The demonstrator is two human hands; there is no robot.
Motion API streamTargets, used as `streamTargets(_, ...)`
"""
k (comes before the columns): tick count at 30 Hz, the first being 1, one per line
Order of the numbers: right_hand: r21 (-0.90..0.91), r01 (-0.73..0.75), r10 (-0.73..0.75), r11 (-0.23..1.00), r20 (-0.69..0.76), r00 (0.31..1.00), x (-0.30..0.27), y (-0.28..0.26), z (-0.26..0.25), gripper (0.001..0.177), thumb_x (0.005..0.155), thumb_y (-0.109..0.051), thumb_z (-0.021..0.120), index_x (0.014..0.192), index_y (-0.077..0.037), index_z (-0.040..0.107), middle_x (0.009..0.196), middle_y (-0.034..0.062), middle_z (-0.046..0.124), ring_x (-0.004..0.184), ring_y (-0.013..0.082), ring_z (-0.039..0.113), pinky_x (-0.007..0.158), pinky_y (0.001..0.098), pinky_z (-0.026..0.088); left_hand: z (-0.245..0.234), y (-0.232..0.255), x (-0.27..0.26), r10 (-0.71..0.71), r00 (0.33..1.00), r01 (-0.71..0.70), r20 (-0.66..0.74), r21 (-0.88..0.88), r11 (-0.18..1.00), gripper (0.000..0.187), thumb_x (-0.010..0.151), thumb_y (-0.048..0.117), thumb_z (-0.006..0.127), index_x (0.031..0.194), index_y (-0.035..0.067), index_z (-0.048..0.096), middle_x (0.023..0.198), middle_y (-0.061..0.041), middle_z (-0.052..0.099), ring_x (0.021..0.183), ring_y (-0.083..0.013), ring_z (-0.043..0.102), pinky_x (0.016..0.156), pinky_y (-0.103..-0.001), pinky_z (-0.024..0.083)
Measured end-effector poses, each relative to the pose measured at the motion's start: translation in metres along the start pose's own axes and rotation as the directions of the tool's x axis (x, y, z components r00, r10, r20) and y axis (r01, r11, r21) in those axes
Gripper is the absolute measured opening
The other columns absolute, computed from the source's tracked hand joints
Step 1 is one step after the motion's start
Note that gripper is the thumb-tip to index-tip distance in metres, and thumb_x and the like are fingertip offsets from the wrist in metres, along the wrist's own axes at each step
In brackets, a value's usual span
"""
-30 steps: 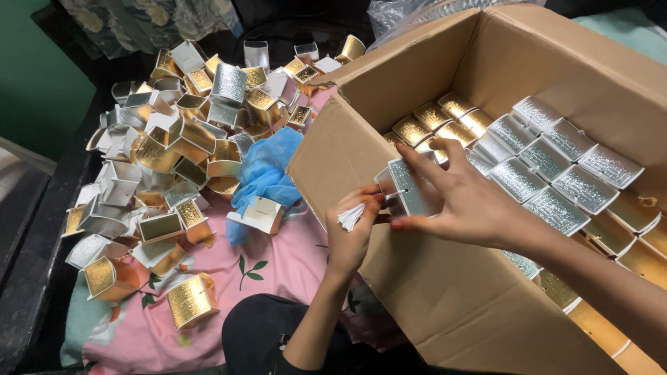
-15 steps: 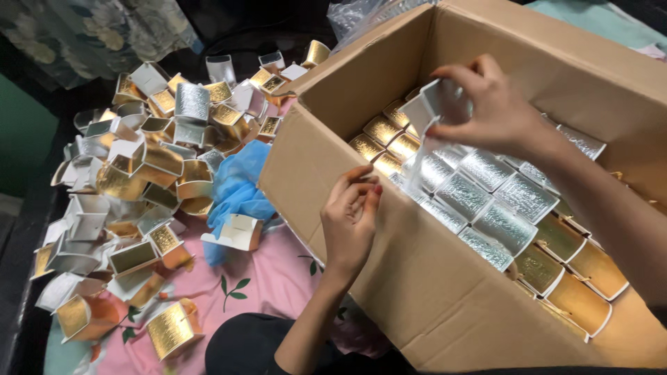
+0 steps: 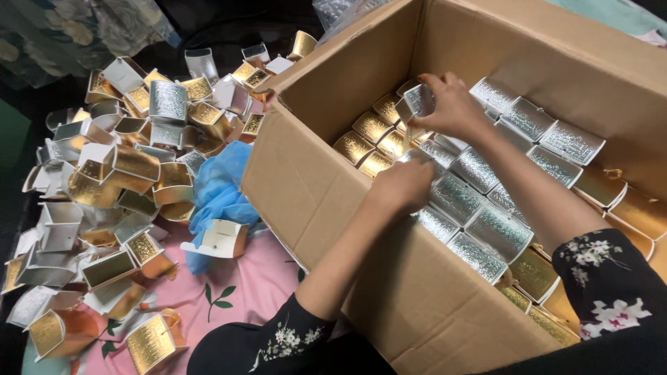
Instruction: The person packs small gold and silver decorative boxes into a larger cardboard shipping box by hand. They pick the small boxes from a pile on the floor and arrange them in rows inside the large box.
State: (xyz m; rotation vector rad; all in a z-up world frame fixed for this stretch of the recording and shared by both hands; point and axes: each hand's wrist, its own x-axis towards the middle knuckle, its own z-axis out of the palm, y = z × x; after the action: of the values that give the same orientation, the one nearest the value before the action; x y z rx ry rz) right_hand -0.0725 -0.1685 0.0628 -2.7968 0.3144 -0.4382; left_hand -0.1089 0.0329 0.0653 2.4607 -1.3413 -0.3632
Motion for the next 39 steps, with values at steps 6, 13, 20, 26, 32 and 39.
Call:
streamTargets(6, -0.078, -0.082, 0.089, 0.994, 0.089, 0.992, 0.000, 0.008, 0.018, 0.107, 0.063, -0.053, 0.089, 0.151, -0.010, 0.046, 0.136, 0.0232, 0.053, 0.132, 0.0402, 0.049, 0.104, 0.0538, 0.046, 0.010, -0.001, 0.010, -0.072, 0.957, 0.015, 0.282, 0.198, 0.980, 0.032, 0.087, 0.011, 0.063, 0.116, 0.011, 0.074, 0.132, -0.014, 0.067, 0.121, -0.0347, 0.065, 0.096, -0.056, 0.053)
streamTargets(13, -0.066, -0.113, 0.119, 0.991, 0.096, 0.988, -0.003, 0.017, 0.011, 0.107, 0.061, -0.052, 0.092, 0.149, -0.008, 0.051, 0.131, 0.0229, 0.058, 0.128, 0.0373, 0.054, 0.105, 0.0497, 0.048, 0.015, -0.001, 0.012, -0.064, 0.939, -0.025, 0.339, 0.252, 0.967, 0.031, 0.078, 0.009, 0.073, 0.109, 0.011, 0.078, 0.126, -0.015, 0.071, 0.114, -0.0315, 0.071, 0.091, -0.048, 0.059)
streamTargets(20, -0.211, -0.055, 0.111, 0.976, 0.265, 0.958, -0.018, 0.022, 0.009, 0.098, 0.062, -0.048, 0.092, 0.149, -0.024, 0.054, 0.141, 0.0217, 0.052, 0.136, 0.0386, 0.049, 0.106, 0.0514, 0.047, 0.013, -0.001, 0.007, -0.046, 0.953, -0.027, 0.299, 0.237, 0.971, 0.030, 0.077, 0.006, 0.070, 0.104, 0.013, 0.080, 0.121, -0.012, 0.073, 0.112, -0.0288, 0.071, 0.088, -0.042, 0.060)
streamTargets(26, -0.171, 0.060, 0.005, 0.983, 0.354, 0.935, -0.022, 0.048, 0.011, 0.103, 0.063, -0.049, 0.090, 0.154, -0.025, 0.049, 0.142, 0.0269, 0.050, 0.137, 0.0416, 0.047, 0.111, 0.0507, 0.044, 0.016, -0.002, 0.006, -0.032, 0.965, -0.032, 0.259, 0.239, 0.970, 0.027, 0.082, 0.006, 0.064, 0.104, 0.012, 0.079, 0.122, -0.014, 0.072, 0.113, -0.0304, 0.070, 0.090, -0.043, 0.058)
streamTargets(32, -0.095, 0.031, 0.003, 0.995, 0.345, 0.939, -0.018, 0.077, 0.006, 0.104, 0.070, -0.049, 0.083, 0.160, -0.021, 0.041, 0.139, 0.0281, 0.051, 0.134, 0.0435, 0.048, 0.111, 0.0517, 0.043, 0.015, -0.001, 0.006, -0.034, 0.965, -0.029, 0.261, 0.234, 0.972, 0.027, 0.085, 0.007, 0.060, 0.105, 0.010, 0.078, 0.123, -0.016, 0.071, 0.114, -0.0314, 0.070, 0.092, -0.044, 0.057)
streamTargets(39, -0.090, -0.021, 0.041, 0.996, 0.236, 0.971, -0.028, 0.084, 0.006, 0.084, 0.073, -0.050, 0.083, 0.145, -0.016, 0.057, 0.149, 0.0270, 0.045, 0.141, 0.0436, 0.039, 0.110, 0.0552, 0.041, 0.003, 0.007, 0.002, -0.060, 0.954, -0.008, 0.295, 0.225, 0.974, 0.028, 0.084, 0.006, 0.062, 0.106, 0.010, 0.078, 0.122, -0.013, 0.072, 0.112, -0.0299, 0.071, 0.088, -0.043, 0.059)
